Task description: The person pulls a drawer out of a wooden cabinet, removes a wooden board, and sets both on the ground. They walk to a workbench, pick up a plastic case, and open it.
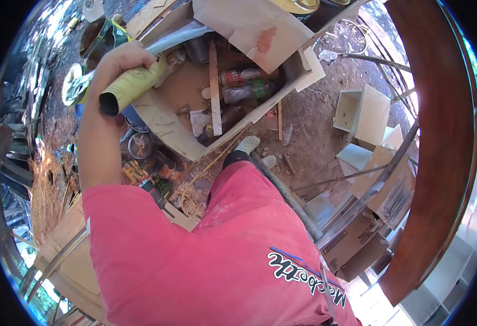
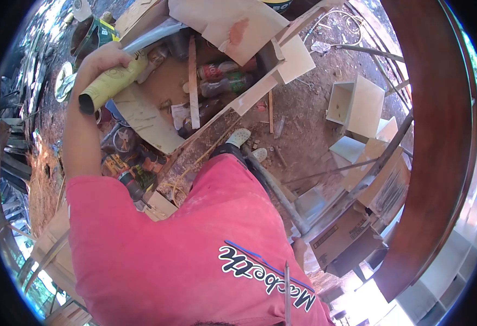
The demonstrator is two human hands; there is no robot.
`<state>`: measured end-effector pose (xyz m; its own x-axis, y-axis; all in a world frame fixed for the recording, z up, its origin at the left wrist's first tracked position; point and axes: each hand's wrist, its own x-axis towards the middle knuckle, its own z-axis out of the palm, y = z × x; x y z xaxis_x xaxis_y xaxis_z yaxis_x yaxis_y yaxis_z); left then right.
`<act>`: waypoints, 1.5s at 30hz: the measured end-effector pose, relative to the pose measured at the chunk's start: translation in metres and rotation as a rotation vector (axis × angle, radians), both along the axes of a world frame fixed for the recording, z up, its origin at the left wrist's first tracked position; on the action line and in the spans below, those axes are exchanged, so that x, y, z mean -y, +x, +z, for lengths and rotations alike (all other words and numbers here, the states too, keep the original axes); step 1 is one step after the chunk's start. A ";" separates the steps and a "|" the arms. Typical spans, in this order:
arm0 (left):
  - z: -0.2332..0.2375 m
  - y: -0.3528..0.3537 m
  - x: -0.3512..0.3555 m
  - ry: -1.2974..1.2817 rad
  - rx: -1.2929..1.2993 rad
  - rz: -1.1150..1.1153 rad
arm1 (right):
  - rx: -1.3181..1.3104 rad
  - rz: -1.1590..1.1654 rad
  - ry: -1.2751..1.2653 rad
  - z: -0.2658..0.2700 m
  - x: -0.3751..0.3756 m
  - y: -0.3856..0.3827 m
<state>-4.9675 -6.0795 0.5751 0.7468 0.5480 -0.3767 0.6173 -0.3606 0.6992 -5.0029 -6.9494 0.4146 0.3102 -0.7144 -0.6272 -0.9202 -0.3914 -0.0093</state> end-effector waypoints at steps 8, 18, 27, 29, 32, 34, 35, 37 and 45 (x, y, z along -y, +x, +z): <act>0.006 0.030 0.034 0.444 -0.276 -0.030 | -0.004 0.030 0.057 0.009 -0.002 0.019; 0.151 0.009 0.071 0.526 -0.340 -0.250 | -0.044 0.110 0.099 0.023 0.000 0.038; 0.215 -0.010 0.123 0.624 -0.351 -0.211 | -0.089 0.123 0.179 0.028 0.017 0.036; 0.223 -0.016 0.119 0.586 -0.286 -0.205 | -0.093 0.118 0.215 0.030 0.022 0.031; 0.200 -0.028 0.100 0.541 -0.057 -0.234 | -0.075 0.072 0.298 0.031 0.029 0.021; 0.198 -0.033 0.114 0.461 0.091 -0.234 | -0.016 0.028 0.369 0.022 0.029 0.010; 0.202 -0.030 0.122 0.482 0.069 -0.297 | 0.041 0.007 0.395 0.019 0.026 0.003; 0.210 -0.017 0.146 0.491 -0.016 -0.383 | 0.252 0.029 0.380 0.011 0.024 -0.014; 0.184 0.049 0.267 0.393 -0.050 -0.744 | 0.692 0.250 -0.061 0.016 -0.019 -0.105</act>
<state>-4.9182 -6.3464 0.7594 0.9526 0.0179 -0.3037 0.1494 -0.8970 0.4159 -5.1080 -6.9308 0.4309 0.7784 -0.5982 -0.1906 -0.5953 -0.6069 -0.5266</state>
